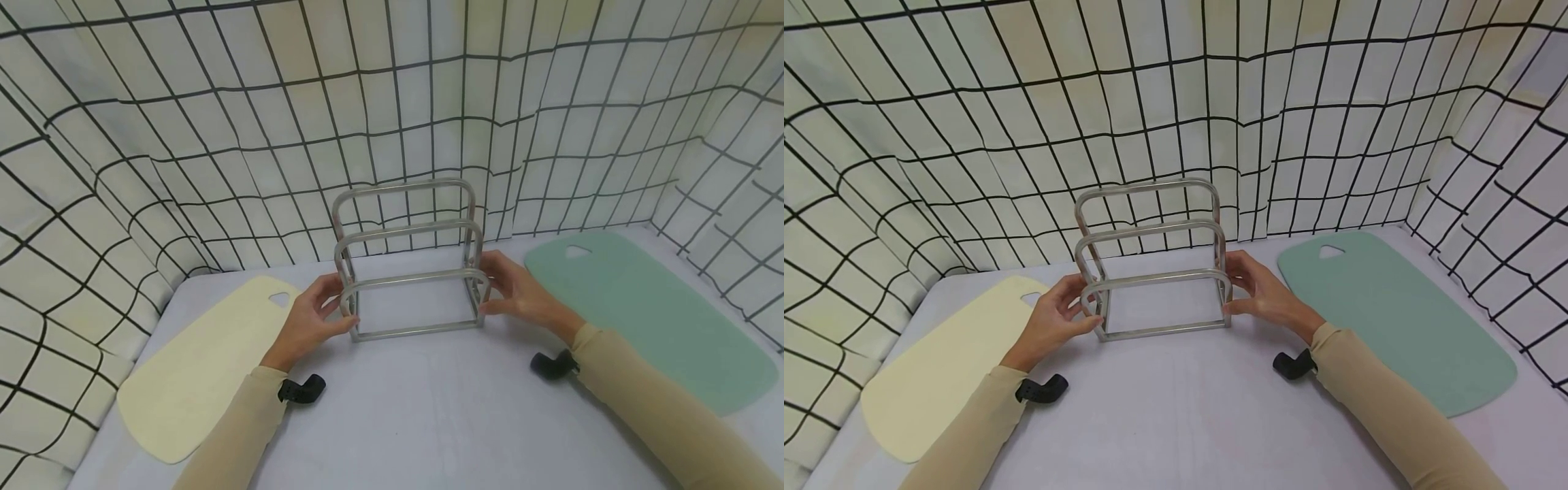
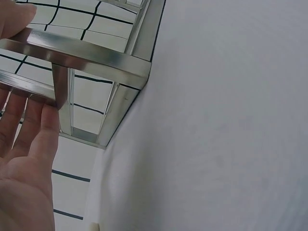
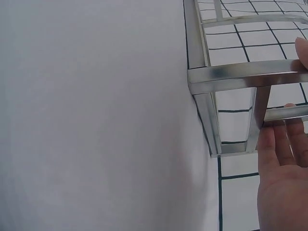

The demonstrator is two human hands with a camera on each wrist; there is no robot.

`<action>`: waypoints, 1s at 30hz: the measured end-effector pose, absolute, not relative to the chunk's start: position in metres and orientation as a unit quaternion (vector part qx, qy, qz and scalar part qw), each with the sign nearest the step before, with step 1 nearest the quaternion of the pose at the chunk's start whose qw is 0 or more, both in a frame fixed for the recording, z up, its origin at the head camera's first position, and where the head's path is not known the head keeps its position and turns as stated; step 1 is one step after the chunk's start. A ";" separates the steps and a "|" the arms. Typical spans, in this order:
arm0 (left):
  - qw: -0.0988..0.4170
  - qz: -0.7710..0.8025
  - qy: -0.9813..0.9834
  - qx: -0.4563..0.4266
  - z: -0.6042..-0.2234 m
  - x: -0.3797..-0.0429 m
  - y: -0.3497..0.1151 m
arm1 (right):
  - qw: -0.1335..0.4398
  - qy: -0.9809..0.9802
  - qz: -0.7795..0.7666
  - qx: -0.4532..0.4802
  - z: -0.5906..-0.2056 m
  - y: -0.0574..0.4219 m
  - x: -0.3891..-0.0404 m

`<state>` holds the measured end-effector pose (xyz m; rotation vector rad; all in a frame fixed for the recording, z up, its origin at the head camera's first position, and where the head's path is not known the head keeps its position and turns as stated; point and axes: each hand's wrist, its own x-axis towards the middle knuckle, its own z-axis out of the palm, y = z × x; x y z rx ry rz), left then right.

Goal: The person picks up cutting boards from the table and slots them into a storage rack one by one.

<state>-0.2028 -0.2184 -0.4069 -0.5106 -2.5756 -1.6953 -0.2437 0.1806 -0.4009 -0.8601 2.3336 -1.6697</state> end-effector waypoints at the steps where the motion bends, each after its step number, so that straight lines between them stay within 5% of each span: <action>1: 0.009 -0.539 -0.826 -0.161 -0.407 -0.203 -0.218 | 0.074 0.779 -0.554 -0.285 -0.401 0.181 -0.244; 30: -0.004 -0.543 -0.826 -0.150 -0.404 -0.214 -0.219 | 0.089 0.781 -0.558 -0.268 -0.400 0.180 -0.254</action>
